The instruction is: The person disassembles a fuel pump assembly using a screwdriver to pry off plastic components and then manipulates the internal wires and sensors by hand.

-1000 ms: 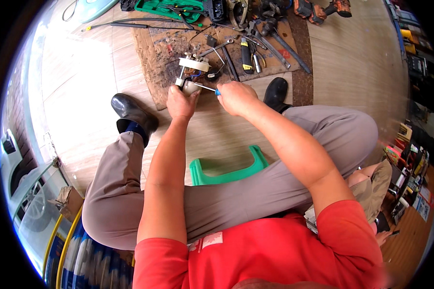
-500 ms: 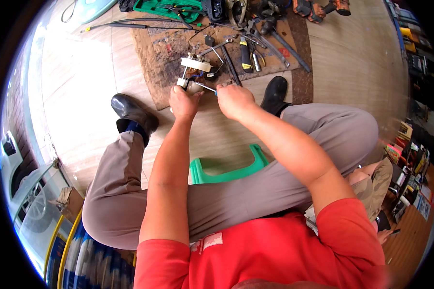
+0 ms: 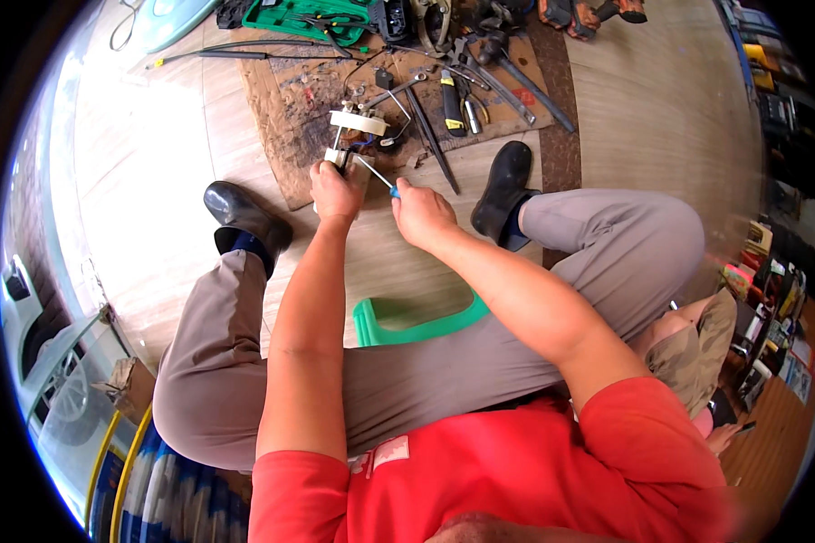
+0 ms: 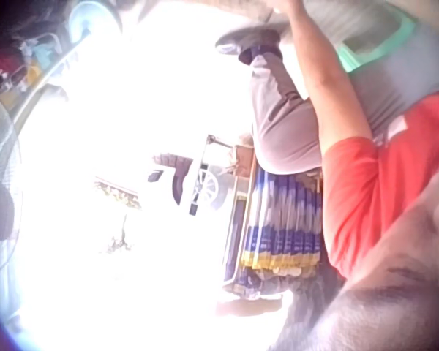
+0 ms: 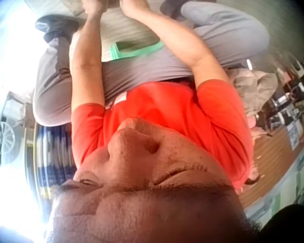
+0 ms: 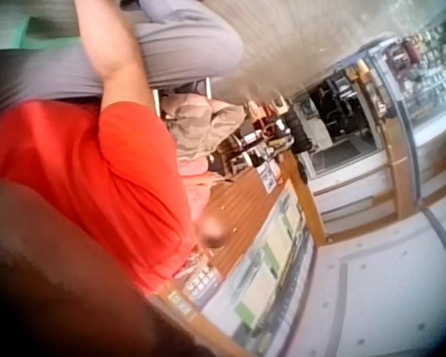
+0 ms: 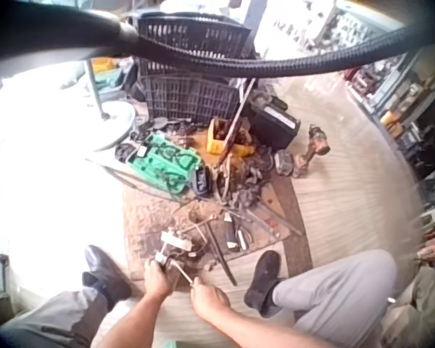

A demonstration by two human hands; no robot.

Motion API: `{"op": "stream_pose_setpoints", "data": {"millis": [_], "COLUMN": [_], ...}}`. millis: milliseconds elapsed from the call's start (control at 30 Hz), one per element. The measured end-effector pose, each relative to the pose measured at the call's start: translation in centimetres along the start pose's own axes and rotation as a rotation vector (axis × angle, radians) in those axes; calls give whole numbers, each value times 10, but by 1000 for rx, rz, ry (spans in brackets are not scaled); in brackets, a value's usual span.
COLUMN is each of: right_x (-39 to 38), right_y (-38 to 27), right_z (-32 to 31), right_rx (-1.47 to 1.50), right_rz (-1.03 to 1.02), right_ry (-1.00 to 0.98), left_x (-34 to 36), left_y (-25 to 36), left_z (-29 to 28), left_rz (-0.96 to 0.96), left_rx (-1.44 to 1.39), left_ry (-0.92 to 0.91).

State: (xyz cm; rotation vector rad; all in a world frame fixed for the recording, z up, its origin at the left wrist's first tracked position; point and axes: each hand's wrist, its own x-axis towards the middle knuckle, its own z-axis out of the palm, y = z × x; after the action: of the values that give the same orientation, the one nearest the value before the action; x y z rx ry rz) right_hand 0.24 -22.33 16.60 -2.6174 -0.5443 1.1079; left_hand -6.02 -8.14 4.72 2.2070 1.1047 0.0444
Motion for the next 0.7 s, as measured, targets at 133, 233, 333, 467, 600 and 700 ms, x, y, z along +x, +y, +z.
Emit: {"op": "stream_pose_setpoints", "data": {"millis": [133, 233, 333, 467, 600, 700], "right_x": [-7, -5, -2, 0, 16, 20], "right_y": [0, 5, 9, 6, 15, 16], "right_z": [18, 27, 21, -19, -37, -38], "right_rx": [168, 202, 146, -112, -329, -355], "right_rz": [53, 53, 18, -76, -150, -155], "right_ry": [38, 56, 57, 11, 19, 16], "left_x": [-2, -5, -4, -2, 2, 5], "left_y": [1, 2, 0, -2, 0, 0], "left_z": [6, 14, 15, 11, 6, 8], "left_rz": [-7, 24, 92, 149, 199, 201], "left_rx": [21, 51, 87, 51, 13, -13], "left_ry": [14, 20, 20, 36, 10, 6]}}
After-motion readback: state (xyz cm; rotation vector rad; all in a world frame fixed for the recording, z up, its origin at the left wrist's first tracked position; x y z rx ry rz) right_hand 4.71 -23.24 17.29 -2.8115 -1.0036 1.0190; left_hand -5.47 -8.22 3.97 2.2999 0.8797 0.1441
